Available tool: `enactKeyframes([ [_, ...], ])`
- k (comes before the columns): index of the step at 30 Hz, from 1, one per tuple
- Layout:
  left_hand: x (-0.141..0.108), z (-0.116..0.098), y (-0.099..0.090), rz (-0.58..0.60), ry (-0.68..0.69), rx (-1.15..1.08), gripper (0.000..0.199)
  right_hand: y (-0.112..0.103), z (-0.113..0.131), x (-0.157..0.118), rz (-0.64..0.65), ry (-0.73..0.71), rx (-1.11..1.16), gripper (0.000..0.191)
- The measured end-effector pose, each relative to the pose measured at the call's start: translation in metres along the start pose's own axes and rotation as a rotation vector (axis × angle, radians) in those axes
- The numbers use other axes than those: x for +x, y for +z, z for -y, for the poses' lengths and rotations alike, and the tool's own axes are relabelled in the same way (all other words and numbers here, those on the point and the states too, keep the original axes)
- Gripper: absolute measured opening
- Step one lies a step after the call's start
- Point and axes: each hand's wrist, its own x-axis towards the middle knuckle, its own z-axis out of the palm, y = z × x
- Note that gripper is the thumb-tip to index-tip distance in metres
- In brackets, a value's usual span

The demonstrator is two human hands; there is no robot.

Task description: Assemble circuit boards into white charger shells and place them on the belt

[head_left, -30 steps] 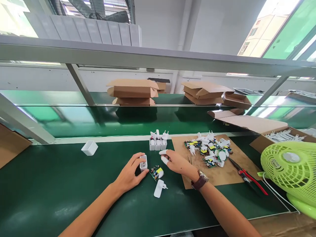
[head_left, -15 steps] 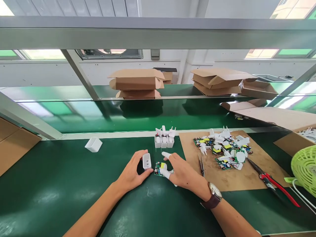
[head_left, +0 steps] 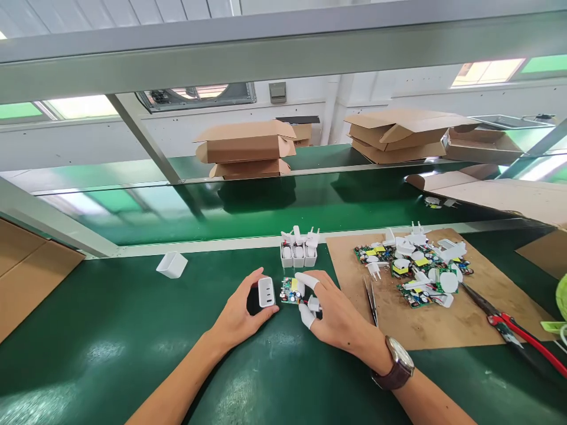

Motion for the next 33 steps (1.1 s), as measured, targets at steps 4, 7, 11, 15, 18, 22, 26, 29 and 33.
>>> enactKeyframes([
  [4, -0.002, -0.005, 0.004, -0.036, 0.087, -0.022, 0.073, 0.003, 0.010, 0.001, -0.120, -0.089, 0.074, 0.065],
  [7, -0.002, -0.010, 0.005, -0.056, 0.183, -0.002, 0.071, 0.009, 0.012, -0.001, -0.145, -0.166, 0.024, 0.069],
  [11, -0.001, -0.011, 0.003, -0.063, 0.233, 0.041, 0.068, 0.014, 0.012, -0.003, -0.138, -0.230, -0.020, 0.070],
  [15, -0.001, -0.008, 0.002, -0.047, 0.256, 0.056, 0.071, 0.013, 0.013, -0.003, -0.133, -0.237, -0.049, 0.068],
  [18, -0.002, -0.007, 0.002, -0.026, 0.280, 0.054, 0.072, 0.014, 0.013, -0.004, -0.135, -0.252, -0.089, 0.065],
  [22, -0.001, -0.009, 0.003, -0.023, 0.280, 0.053, 0.066, 0.015, 0.010, -0.006, -0.131, -0.270, -0.123, 0.067],
  [26, -0.001, -0.010, 0.003, -0.016, 0.286, 0.048, 0.063, 0.014, 0.011, -0.006, -0.118, -0.267, -0.141, 0.069],
  [29, -0.001, -0.010, 0.003, -0.002, 0.268, 0.048, 0.061, 0.013, 0.013, -0.005, -0.112, -0.259, -0.134, 0.073],
  [33, -0.002, -0.009, 0.003, 0.009, 0.244, 0.064, 0.064, 0.014, 0.011, -0.006, -0.104, -0.235, -0.133, 0.073],
])
